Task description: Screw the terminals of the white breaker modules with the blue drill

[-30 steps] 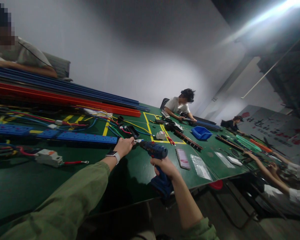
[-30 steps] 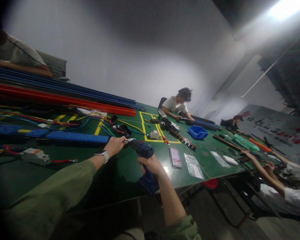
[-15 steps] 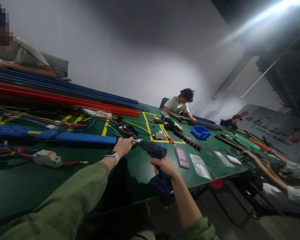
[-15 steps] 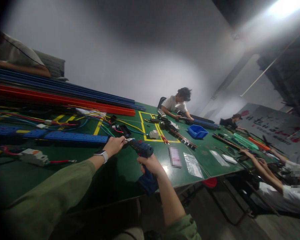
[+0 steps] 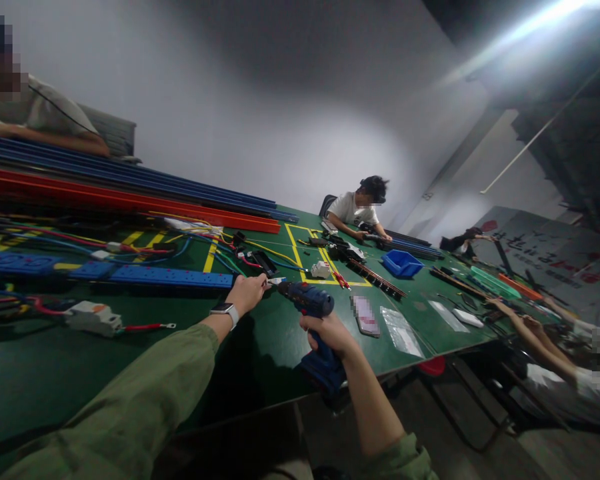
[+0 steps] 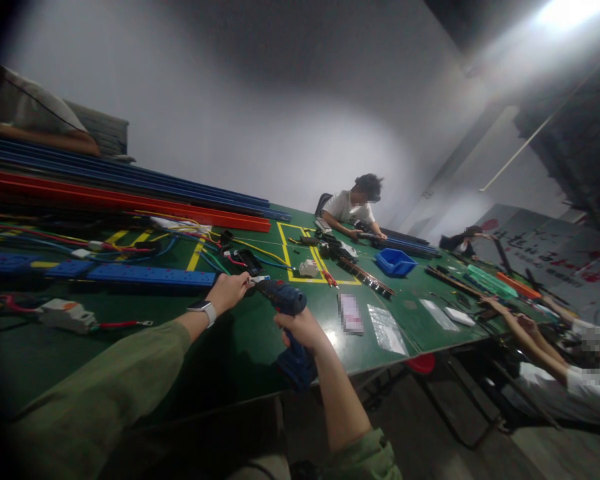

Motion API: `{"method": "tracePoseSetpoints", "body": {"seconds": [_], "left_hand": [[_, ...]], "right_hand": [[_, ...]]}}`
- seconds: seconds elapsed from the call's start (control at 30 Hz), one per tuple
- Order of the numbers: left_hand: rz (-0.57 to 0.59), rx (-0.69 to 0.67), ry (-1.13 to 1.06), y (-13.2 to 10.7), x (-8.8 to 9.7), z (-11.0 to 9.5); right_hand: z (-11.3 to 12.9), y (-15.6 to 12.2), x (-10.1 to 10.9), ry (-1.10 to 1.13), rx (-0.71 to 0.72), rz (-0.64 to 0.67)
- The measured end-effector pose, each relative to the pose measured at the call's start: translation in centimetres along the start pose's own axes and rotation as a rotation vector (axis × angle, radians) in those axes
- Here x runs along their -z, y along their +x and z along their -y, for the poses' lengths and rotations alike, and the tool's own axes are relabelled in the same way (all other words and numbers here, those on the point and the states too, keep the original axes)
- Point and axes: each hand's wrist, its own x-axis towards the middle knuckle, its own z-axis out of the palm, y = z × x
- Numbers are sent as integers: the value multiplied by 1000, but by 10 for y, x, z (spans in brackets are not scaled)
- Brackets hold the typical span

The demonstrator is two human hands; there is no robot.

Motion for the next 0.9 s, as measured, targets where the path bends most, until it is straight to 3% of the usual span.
{"method": "tracePoseSetpoints", "body": {"seconds": [0.9], "left_hand": [[-8,7,-7,-1,1,-1]], "right_hand": [[5,-1,-1,19,-49,-14]]}}
